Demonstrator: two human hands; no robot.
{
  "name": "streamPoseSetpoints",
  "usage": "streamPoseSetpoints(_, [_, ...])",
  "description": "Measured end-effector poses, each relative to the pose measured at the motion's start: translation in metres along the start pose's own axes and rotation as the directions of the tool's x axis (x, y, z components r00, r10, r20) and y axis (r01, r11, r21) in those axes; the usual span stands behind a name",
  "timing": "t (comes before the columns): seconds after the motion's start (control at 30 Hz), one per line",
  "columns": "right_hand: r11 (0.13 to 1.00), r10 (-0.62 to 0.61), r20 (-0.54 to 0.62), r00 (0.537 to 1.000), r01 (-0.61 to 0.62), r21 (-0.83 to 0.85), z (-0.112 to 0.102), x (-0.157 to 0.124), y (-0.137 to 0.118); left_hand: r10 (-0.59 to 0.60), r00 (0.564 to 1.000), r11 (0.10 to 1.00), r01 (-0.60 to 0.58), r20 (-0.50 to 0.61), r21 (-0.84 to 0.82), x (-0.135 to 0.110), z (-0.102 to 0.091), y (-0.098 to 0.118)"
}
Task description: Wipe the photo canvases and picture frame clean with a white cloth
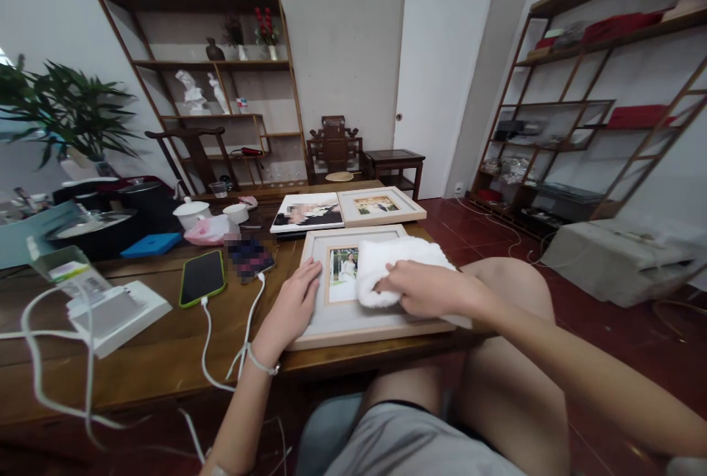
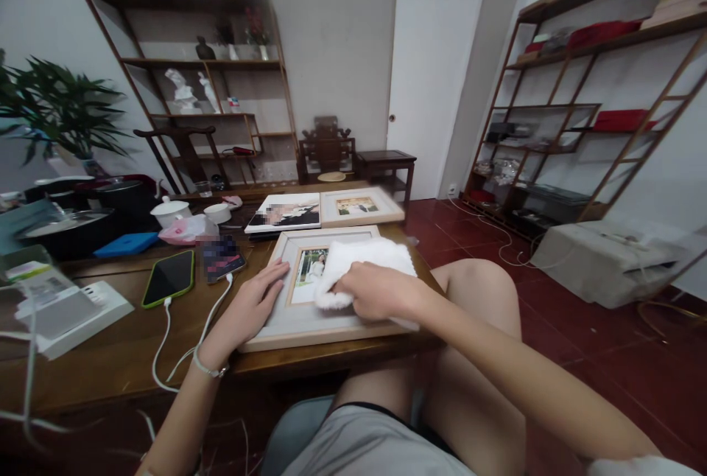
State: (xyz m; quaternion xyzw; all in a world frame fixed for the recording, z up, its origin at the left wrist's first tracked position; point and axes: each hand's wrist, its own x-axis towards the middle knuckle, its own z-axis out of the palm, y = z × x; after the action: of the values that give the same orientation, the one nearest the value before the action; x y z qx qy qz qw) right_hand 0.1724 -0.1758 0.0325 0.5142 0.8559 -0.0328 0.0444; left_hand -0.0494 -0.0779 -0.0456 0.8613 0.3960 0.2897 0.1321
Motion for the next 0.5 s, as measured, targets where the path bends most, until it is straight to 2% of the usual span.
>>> streamPoseSetpoints(0.13, [0.997, -0.038, -0.011, 0.999, 0.038, 0.071, -0.006, -0.026, -0.029, -0.002, 1.000, 1.000, 0.002, 0.007, 0.005, 0.000, 0.000, 0.001])
streamPoseSetpoints(0.23, [0.991, -0.050, -0.058, 0.997, 0.057, 0.125, 0.000, -0.027, -0.036, -0.009, 1.000, 1.000, 0.009, 0.016, 0.000, 0.000, -0.001, 0.002])
streamPoseSetpoints(0.37, [0.987, -0.020, -0.117, 0.993, 0.039, 0.156, 0.017, 0.000, -0.012, -0.007, 0.999, 1.000, 0.007, 0.050, 0.000, 0.000, -0.004, 0.004])
streamPoseSetpoints(0.5, [0.996, 0.090, -0.212, 0.973, -0.088, 0.020, 0.027, 0.039, 0.030, -0.005, 0.997, 1.000, 0.005, 0.079, 0.006, 0.000, -0.005, 0.003])
